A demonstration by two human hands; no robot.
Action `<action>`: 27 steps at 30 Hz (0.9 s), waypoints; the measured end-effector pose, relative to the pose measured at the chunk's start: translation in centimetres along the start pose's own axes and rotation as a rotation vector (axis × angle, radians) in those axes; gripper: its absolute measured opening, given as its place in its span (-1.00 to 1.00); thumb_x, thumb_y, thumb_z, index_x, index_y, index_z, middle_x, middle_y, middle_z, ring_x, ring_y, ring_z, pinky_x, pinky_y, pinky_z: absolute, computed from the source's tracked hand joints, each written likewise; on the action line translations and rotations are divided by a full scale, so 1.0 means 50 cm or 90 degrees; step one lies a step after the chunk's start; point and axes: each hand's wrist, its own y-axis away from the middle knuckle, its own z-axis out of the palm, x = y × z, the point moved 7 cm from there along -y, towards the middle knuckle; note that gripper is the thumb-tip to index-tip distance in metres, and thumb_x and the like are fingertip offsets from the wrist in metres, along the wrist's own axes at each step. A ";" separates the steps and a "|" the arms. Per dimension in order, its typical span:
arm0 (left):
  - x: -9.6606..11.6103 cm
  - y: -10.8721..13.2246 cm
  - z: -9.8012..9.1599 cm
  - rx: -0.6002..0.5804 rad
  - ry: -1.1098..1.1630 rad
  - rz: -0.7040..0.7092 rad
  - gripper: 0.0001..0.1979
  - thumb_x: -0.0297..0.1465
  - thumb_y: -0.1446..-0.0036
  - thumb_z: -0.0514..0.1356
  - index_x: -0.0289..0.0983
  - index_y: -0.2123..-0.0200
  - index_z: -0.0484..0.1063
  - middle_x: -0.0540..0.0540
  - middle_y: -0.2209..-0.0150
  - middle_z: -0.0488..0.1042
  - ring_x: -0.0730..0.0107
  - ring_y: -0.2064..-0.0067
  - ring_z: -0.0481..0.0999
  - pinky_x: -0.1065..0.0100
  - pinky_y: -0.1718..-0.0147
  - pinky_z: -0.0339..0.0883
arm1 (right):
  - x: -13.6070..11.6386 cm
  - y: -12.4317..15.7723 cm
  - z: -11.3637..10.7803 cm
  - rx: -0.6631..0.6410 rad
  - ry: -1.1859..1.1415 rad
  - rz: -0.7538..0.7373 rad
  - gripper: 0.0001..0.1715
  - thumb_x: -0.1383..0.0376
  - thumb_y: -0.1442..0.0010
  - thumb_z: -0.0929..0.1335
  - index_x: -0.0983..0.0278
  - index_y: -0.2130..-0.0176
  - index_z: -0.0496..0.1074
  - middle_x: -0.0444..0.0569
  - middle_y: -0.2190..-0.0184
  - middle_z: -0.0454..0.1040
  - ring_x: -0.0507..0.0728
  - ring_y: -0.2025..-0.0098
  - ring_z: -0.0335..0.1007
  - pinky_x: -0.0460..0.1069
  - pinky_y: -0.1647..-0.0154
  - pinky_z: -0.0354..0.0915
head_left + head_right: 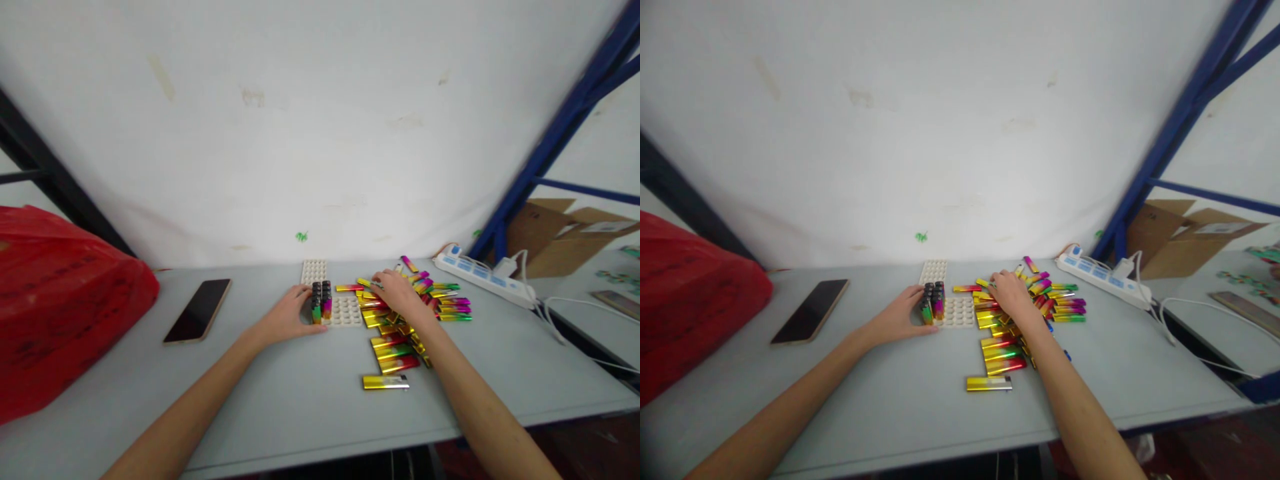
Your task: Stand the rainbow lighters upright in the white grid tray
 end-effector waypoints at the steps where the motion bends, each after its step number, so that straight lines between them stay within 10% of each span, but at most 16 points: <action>1: 0.000 0.000 0.000 0.001 0.000 -0.001 -0.22 0.11 0.09 0.47 -0.25 -0.08 0.48 -0.29 -0.18 0.47 -0.16 -0.20 0.48 -0.06 -0.26 0.40 | 0.002 -0.001 0.005 -0.008 -0.008 -0.001 -0.69 0.24 -0.44 0.33 0.33 -0.04 0.57 0.19 0.00 0.60 0.29 -0.05 0.52 0.06 -0.06 0.30; 16: -0.011 0.001 0.004 0.009 0.000 -0.007 -0.19 0.14 0.12 0.47 -0.22 -0.10 0.47 -0.30 -0.18 0.47 -0.16 -0.21 0.49 -0.08 -0.26 0.41 | 0.037 -0.017 0.016 0.111 -0.132 0.025 -0.80 0.43 -0.29 0.39 0.32 0.09 0.58 0.18 0.07 0.55 0.23 0.05 0.52 0.05 -0.04 0.33; 21: -0.006 0.000 0.002 0.004 0.005 -0.010 -0.19 0.13 0.11 0.47 -0.22 -0.11 0.47 -0.30 -0.18 0.48 -0.16 -0.22 0.48 -0.08 -0.27 0.38 | 0.027 -0.020 -0.023 0.249 -0.418 -0.008 -0.81 0.33 -0.23 0.44 0.28 0.13 0.58 0.08 0.13 0.57 0.18 0.17 0.50 0.08 0.02 0.38; 27: -0.004 0.000 0.000 0.002 0.015 -0.010 -0.20 0.12 0.12 0.48 -0.22 -0.10 0.48 -0.28 -0.17 0.48 -0.15 -0.21 0.49 -0.03 -0.26 0.40 | -0.018 -0.011 -0.011 0.173 -0.920 0.045 -0.51 -0.05 -0.06 0.56 0.23 0.17 0.59 -0.04 0.22 0.60 0.14 0.17 0.48 0.02 0.13 0.40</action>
